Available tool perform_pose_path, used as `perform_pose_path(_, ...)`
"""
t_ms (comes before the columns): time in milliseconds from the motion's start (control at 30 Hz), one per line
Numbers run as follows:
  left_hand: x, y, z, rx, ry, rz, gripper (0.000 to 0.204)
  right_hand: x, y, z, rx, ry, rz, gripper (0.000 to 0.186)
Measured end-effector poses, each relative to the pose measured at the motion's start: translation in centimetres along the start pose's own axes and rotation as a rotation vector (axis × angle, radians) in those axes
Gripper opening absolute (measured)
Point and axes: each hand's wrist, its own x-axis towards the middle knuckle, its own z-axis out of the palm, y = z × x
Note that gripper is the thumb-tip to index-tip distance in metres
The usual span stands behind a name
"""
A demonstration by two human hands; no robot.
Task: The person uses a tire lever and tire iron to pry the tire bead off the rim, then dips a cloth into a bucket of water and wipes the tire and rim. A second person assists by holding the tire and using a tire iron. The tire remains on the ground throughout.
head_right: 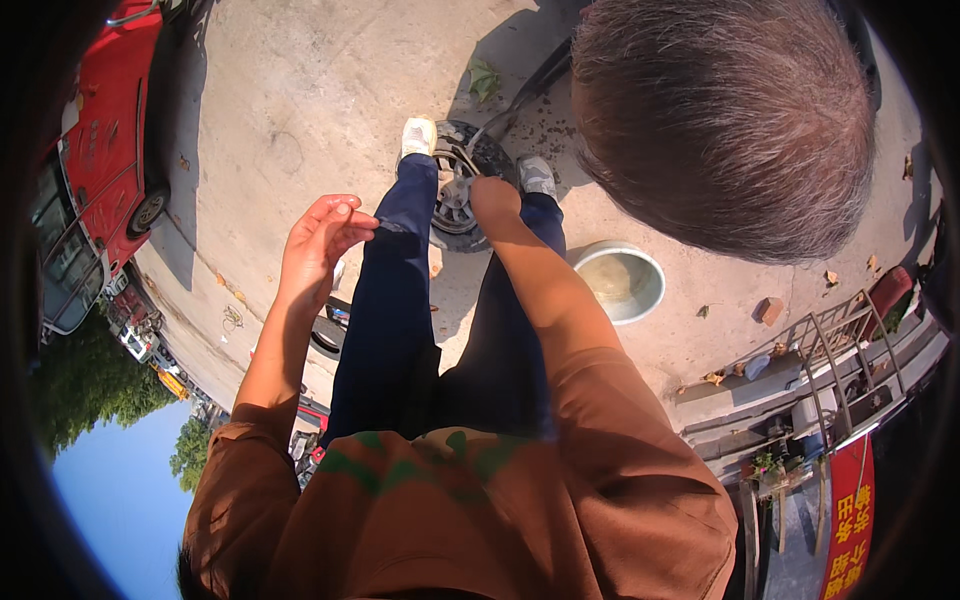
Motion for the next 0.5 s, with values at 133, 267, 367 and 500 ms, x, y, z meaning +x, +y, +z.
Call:
perform_pose_path(133, 0.2, 0.6, -1.3, 0.004, 0.024, 0.027, 0.018, 1.0, -1.0, 0.6, 0.068, 0.038, -0.036, 0.015)
perform_pose_path(267, -0.2, -0.5, -3.1, -0.037, 0.023, -0.028, 0.018, 0.0, -1.2, 2.1, -0.017, 0.114, 0.006, 0.015)
perform_pose_path(367, -1.2, -1.6, -4.3, -0.049, 0.008, -0.019, 0.019, 0.9, -2.4, 2.2, 0.036, 0.115, 0.011, 0.014)
perform_pose_path(500, -3.2, -3.6, -5.2, -0.068, 0.069, -0.056, 0.019, 1.7, -3.4, 0.9, 0.045, -0.001, 0.035, 0.016)
